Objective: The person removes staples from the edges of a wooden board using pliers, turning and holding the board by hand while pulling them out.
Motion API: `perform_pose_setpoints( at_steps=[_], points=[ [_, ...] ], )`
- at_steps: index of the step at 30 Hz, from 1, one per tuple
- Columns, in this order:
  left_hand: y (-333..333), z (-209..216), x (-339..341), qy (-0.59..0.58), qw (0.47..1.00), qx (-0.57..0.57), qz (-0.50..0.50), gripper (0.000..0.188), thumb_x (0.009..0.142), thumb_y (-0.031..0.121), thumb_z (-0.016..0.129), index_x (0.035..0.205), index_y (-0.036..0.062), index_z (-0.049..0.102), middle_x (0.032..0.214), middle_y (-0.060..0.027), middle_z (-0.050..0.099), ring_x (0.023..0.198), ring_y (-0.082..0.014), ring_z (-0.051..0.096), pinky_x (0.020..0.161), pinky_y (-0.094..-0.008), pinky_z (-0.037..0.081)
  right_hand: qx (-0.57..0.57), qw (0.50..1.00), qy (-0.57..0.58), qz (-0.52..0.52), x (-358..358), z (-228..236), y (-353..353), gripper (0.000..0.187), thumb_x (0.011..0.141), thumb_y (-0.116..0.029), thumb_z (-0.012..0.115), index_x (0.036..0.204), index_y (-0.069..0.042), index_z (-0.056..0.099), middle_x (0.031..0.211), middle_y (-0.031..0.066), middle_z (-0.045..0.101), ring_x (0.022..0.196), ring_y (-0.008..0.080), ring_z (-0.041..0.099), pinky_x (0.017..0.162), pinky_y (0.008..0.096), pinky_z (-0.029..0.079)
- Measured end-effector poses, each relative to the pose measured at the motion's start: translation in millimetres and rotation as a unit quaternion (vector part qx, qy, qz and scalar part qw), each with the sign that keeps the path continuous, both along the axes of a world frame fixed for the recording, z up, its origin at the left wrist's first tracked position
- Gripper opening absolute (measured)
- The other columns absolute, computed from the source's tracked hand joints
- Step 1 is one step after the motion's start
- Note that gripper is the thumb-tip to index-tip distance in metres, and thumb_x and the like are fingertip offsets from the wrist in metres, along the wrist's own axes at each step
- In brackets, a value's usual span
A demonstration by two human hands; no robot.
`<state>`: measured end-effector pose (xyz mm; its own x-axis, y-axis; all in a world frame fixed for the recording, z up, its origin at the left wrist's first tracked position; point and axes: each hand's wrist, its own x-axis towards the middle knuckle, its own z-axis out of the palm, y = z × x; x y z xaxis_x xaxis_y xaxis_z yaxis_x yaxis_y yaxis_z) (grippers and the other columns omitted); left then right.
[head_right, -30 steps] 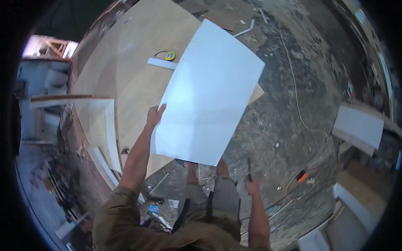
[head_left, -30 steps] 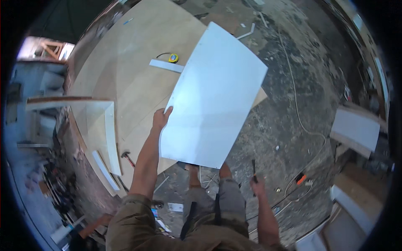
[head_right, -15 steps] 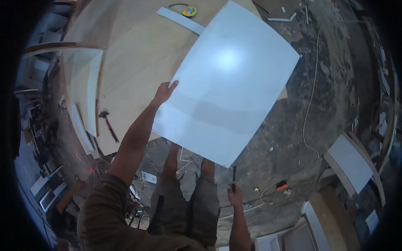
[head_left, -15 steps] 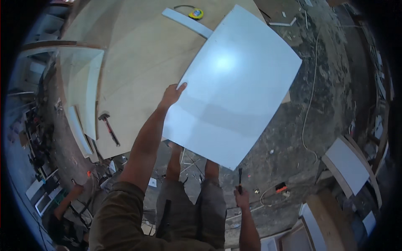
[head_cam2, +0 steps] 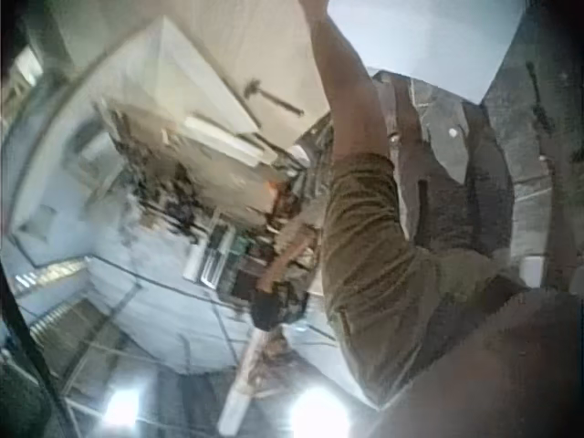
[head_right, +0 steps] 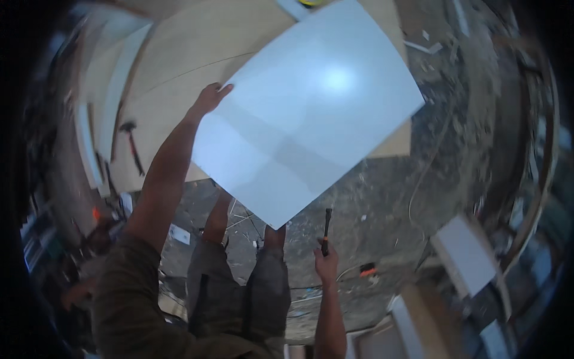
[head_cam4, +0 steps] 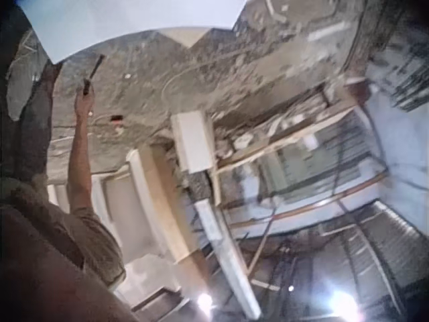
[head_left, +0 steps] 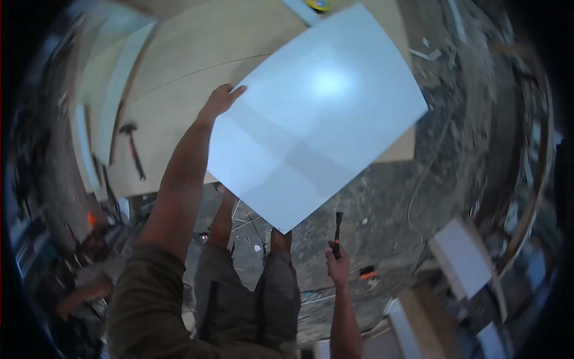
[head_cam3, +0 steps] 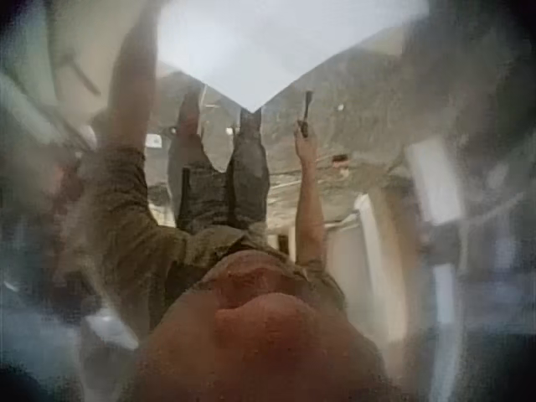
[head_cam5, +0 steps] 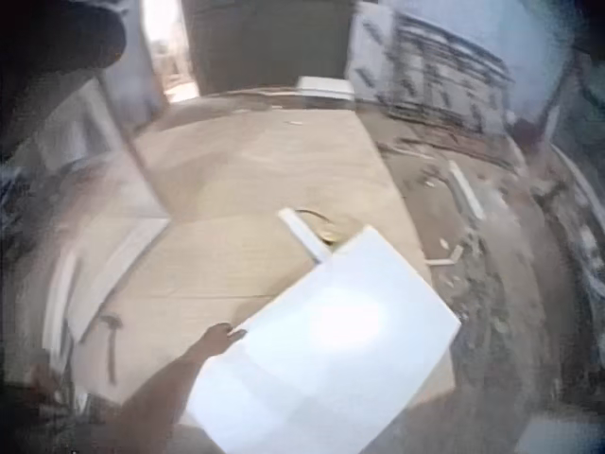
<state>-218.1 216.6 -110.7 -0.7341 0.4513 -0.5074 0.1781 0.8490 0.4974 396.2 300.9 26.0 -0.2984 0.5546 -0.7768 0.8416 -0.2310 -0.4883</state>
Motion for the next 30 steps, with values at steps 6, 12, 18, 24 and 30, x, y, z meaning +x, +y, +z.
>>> perform_pose_setpoints(
  at_steps=[6,12,18,24,30],
  points=[
    [-73.4,14.6,-21.0,-0.007,0.998,-0.028,0.054,0.069,0.088,0.061,0.059,0.114,-0.0022,0.065,0.110,-0.0244,0.068,0.106,-0.0364,0.065,0.092,-0.0426,0.049,0.039,0.984,0.040,0.168,-102.5,-1.1,6.9,0.040,0.083,-0.008,0.060,0.123,-0.001,0.061,0.108,0.0153,0.063,0.096,0.0268,0.061,0.084,0.0378,0.048],
    [-137.4,23.2,-30.5,0.100,0.984,0.066,0.135,0.039,0.090,0.038,0.063,0.110,0.0040,0.065,0.105,-0.0187,0.070,0.101,-0.0328,0.067,0.088,-0.0402,0.051,0.172,0.888,0.113,0.412,-233.1,-26.6,35.4,0.042,0.080,-0.006,0.060,0.122,-0.001,0.059,0.124,0.0239,0.055,0.112,0.0422,0.056,0.095,0.0478,0.047],
    [-274.0,14.7,-8.9,0.176,0.958,0.129,0.187,0.025,0.091,0.025,0.061,0.100,0.0028,0.064,0.091,-0.0189,0.068,0.087,-0.0343,0.067,0.075,-0.0401,0.052,0.313,0.711,0.038,0.629,-389.3,-10.5,21.2,0.049,0.077,-0.005,0.063,0.125,-0.013,0.061,0.140,0.0135,0.048,0.115,0.0345,0.055,0.090,0.0503,0.048],
    [-382.1,-38.4,131.3,0.034,0.942,0.086,0.321,0.025,0.090,0.025,0.062,0.101,0.0027,0.064,0.091,-0.0191,0.068,0.088,-0.0380,0.066,0.076,-0.0422,0.052,0.411,0.501,0.017,0.762,-484.4,-19.8,-49.1,0.045,0.081,-0.008,0.066,0.125,-0.010,0.061,0.146,0.0108,0.044,0.110,0.0265,0.058,0.084,0.0455,0.048],
    [-425.9,-56.6,306.6,-0.154,0.899,0.038,0.407,0.031,0.088,0.026,0.061,0.110,0.0036,0.065,0.101,-0.0207,0.069,0.095,-0.0358,0.068,0.085,-0.0421,0.052,0.447,0.403,-0.007,0.798,-526.1,-28.8,-115.7,0.039,0.087,-0.012,0.063,0.125,-0.002,0.059,0.147,0.0094,0.042,0.106,0.0234,0.058,0.082,0.0427,0.047]
  ],
)
